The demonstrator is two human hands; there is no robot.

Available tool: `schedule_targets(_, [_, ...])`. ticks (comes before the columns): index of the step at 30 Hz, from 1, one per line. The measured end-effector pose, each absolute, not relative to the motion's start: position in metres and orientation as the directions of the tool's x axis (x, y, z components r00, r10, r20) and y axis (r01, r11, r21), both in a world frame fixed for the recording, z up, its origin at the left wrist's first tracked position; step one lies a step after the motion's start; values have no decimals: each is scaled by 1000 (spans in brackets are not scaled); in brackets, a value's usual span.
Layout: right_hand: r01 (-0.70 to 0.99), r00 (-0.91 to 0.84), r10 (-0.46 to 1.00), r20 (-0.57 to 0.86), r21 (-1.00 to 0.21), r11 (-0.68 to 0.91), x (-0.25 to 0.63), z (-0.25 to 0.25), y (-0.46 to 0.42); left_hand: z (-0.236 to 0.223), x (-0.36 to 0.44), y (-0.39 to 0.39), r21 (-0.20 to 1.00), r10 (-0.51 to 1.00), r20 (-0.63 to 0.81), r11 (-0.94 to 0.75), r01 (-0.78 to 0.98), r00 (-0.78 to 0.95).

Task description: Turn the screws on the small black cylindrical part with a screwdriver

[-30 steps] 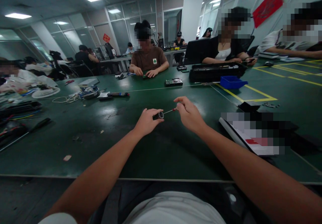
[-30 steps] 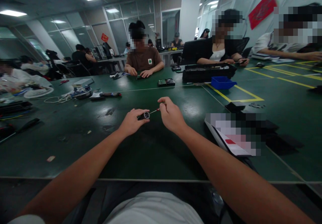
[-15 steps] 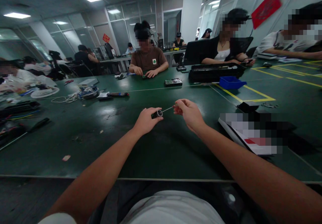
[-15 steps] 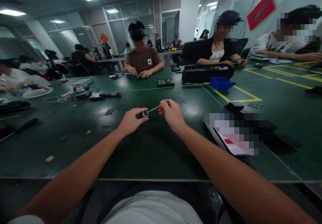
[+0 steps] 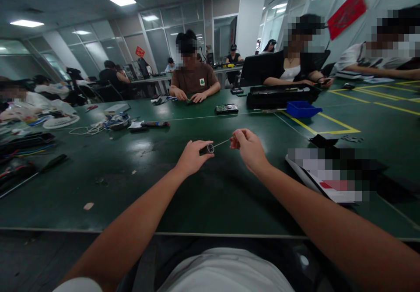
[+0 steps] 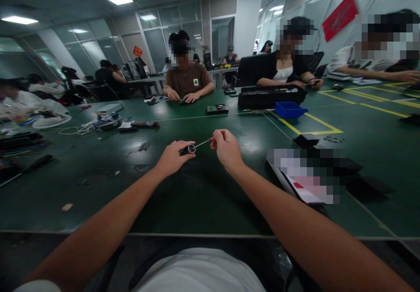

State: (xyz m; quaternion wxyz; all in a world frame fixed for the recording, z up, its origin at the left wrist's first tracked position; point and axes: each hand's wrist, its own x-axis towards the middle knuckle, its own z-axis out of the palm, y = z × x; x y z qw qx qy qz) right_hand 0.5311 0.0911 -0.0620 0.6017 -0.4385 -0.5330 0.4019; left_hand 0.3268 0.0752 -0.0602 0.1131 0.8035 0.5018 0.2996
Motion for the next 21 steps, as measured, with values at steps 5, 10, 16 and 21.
schedule_targets(5, [56, 62, 933, 355, -934, 352, 532, -56, 84, -59, 327, 74, 485, 872, 375, -473, 736, 313])
schedule_targets(10, [370, 39, 924, 380, -865, 340, 536, -47, 77, -60, 324, 75, 516, 868, 394, -480, 709, 301])
schedule_targets(16, [338, -48, 885, 464, -826, 451, 538, -52, 80, -63, 323, 77, 529, 854, 431, -501, 685, 292])
schedule_targets(21, [460, -27, 892, 451, -787, 411, 538, -53, 80, -63, 323, 77, 507, 846, 434, -512, 693, 308])
